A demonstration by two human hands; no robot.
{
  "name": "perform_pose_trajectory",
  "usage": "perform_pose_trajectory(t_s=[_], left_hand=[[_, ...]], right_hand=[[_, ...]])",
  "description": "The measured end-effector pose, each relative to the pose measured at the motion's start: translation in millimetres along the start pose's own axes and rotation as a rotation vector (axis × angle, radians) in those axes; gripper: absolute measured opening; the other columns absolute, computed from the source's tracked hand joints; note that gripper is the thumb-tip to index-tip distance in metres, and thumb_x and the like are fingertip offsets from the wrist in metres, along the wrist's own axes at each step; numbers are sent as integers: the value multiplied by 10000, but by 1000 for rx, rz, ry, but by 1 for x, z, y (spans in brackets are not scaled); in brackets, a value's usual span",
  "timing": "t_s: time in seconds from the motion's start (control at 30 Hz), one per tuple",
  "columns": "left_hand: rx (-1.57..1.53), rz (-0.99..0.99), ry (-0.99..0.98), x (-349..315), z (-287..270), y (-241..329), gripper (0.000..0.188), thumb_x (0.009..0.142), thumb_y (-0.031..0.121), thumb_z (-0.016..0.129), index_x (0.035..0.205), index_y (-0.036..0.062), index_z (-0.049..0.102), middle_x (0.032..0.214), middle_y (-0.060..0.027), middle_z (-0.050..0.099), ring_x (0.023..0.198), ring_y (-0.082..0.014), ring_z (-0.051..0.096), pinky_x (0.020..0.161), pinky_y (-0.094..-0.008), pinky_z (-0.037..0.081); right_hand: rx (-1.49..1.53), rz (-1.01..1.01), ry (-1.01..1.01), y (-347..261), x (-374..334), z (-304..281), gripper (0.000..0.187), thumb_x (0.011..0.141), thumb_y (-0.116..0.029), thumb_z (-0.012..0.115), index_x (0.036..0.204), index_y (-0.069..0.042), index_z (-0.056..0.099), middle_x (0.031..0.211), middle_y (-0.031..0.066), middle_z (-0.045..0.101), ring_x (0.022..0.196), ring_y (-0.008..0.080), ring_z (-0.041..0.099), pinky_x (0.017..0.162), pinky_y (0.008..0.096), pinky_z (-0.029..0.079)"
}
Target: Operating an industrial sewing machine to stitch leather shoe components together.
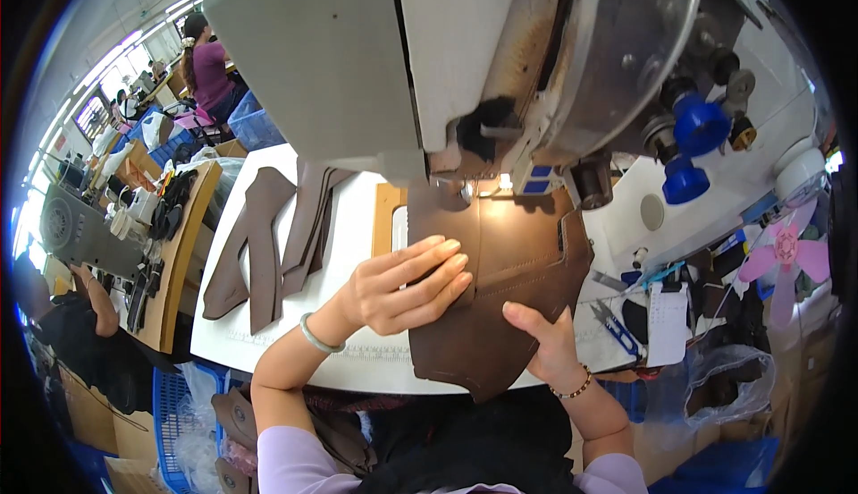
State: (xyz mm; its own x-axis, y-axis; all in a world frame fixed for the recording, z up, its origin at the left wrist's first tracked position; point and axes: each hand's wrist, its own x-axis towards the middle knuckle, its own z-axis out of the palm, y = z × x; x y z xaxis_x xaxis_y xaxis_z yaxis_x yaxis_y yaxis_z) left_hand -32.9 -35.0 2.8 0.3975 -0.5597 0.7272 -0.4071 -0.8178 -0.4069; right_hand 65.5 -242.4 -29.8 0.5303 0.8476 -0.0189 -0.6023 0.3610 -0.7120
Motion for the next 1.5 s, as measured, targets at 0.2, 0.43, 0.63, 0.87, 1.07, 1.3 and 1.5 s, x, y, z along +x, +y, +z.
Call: perform_pose_trajectory(t_s=[0.2,0.43,0.63,0.87,1.07,1.3,1.5], left_hand=[[21,-7,16,0,-1,-1,162,760,43,707,911,10,660,958,-96,681,919,-248,673,822,-321,595],[50,-8,27,1,0,-8,178,758,57,713,925,25,659,964,-73,679,911,-234,676,781,-296,593],[54,-30,28,4,5,-12,183,746,66,704,921,28,665,959,-65,675,913,-238,676,803,-305,590],[54,-42,39,3,6,-13,187,742,80,701,920,35,667,959,-62,675,917,-236,676,799,-301,591],[78,-81,35,5,10,-20,212,724,94,693,930,47,673,941,-49,671,899,-220,675,793,-291,589],[57,-132,20,6,11,-21,248,704,119,656,936,37,683,937,-58,673,892,-220,671,785,-302,589],[54,-150,24,6,14,-20,254,702,120,641,934,30,688,934,-68,668,883,-217,668,793,-319,593]], right_hand=[[-109,10,33,4,0,-5,493,804,24,635,1256,-10,438,1137,131,579,1017,232,615,872,360,527],[-50,-20,14,1,9,0,358,829,34,654,1164,0,534,1072,82,609,957,156,617,838,303,524],[-38,-11,-27,-5,19,-5,344,834,19,657,1155,0,537,1067,81,610,944,156,623,810,301,535],[-44,-39,-45,-5,21,-5,348,829,18,659,1153,0,534,1067,85,609,934,161,627,815,307,538],[-47,-28,8,-16,31,4,303,825,4,659,1112,-3,563,1018,79,628,911,157,636,790,301,540],[-41,-24,-3,-18,38,0,233,828,-11,666,1049,-21,593,971,66,643,876,144,644,747,297,547],[-52,-31,32,-19,38,0,247,809,-4,675,1041,-24,593,959,68,647,868,147,647,751,302,549]])
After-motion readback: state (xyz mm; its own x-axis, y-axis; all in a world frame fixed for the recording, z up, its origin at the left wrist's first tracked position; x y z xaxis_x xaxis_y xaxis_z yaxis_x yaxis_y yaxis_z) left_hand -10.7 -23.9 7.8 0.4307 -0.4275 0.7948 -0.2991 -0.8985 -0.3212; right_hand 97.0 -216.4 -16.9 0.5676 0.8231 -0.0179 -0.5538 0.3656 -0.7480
